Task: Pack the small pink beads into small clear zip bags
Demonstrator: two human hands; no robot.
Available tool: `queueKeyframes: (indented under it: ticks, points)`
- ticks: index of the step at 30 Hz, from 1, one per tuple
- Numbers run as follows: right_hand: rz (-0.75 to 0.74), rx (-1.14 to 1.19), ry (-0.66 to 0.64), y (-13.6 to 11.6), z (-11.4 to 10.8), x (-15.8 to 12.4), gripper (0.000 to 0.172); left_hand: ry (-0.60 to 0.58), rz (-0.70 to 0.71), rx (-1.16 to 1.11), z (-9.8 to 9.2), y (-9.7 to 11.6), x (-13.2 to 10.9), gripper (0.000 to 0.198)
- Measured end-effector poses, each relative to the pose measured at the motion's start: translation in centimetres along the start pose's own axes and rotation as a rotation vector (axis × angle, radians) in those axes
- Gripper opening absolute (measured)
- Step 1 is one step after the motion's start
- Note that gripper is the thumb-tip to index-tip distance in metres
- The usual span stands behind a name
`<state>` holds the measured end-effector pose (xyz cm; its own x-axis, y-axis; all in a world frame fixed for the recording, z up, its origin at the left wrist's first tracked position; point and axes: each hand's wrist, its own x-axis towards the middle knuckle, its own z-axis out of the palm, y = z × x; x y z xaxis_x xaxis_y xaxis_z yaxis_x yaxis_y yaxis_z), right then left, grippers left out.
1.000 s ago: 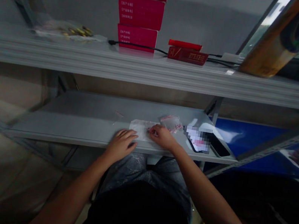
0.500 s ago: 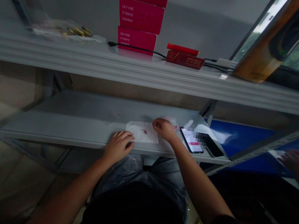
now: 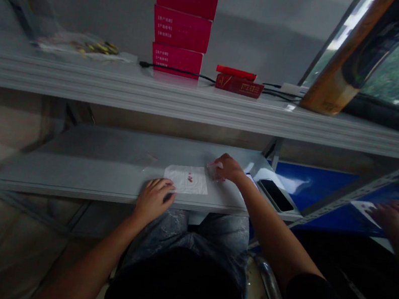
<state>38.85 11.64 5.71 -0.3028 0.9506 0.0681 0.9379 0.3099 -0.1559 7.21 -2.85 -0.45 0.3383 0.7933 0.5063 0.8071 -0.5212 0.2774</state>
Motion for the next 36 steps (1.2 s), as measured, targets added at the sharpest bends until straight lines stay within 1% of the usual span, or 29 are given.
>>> queueKeyframes:
  ticks: [3, 8, 11, 14, 18, 21, 23, 25, 27, 30, 32, 33, 34, 36]
  points:
    - [-0.022, -0.036, 0.057, 0.3, -0.1, 0.3, 0.027, 0.020, -0.005, -0.011, 0.1, 0.0, 0.0, 0.015]
    - [-0.053, -0.043, 0.041, 1.2, -1.7, 0.1, 0.018, 0.064, -0.010, -0.053, 0.3, -0.2, -0.1, 0.013]
    - [-0.085, -0.038, 0.057, 1.9, -3.0, -0.5, 0.017, 0.077, -0.015, -0.093, 0.3, -0.3, -0.1, 0.012]
    - [-0.108, -0.016, 0.090, 2.7, -3.7, -1.0, 0.017, 0.088, -0.018, -0.115, 0.3, -0.3, 0.0, 0.011]
    - [-0.082, -0.021, 0.088, 2.9, -3.9, -1.0, 0.018, 0.101, -0.010, -0.115, 0.2, -0.3, -0.1, 0.009]
    - [-0.047, -0.038, 0.111, 2.8, -4.2, -1.0, 0.018, 0.114, -0.014, -0.133, 0.1, -0.2, -0.1, 0.009]
    - [-0.035, 0.000, 0.117, 2.8, -4.6, -1.0, 0.016, 0.119, -0.024, -0.162, 0.0, -0.1, -0.2, 0.009]
    - [-0.028, 0.105, 0.119, 2.9, -5.2, -1.4, 0.014, 0.127, -0.043, -0.205, -0.1, 0.1, -0.1, 0.010]
    - [-0.023, 0.273, 0.160, 2.9, -5.7, -2.4, 0.013, 0.137, -0.061, -0.268, -0.2, 0.5, -0.1, 0.012]
    - [-0.004, 0.667, 0.256, 2.2, -5.5, -5.3, 0.018, 0.142, -0.079, -0.411, -0.5, 1.6, -0.2, 0.014]
    - [0.042, 0.993, 0.264, 0.9, -4.3, -8.0, 0.018, 0.120, -0.098, -0.523, -0.7, 2.7, -0.5, 0.015]
    - [0.065, 1.145, 0.250, 0.0, -3.5, -9.5, 0.016, 0.098, -0.115, -0.577, -0.9, 3.4, -0.8, 0.015]
    - [0.080, 1.274, 0.200, -1.2, -2.5, -11.1, 0.017, 0.070, -0.141, -0.628, -1.0, 4.1, -1.0, 0.015]
    - [0.084, 1.460, 0.011, -3.7, -0.3, -14.0, 0.019, -0.003, -0.212, -0.716, -1.2, 5.7, -1.6, 0.016]
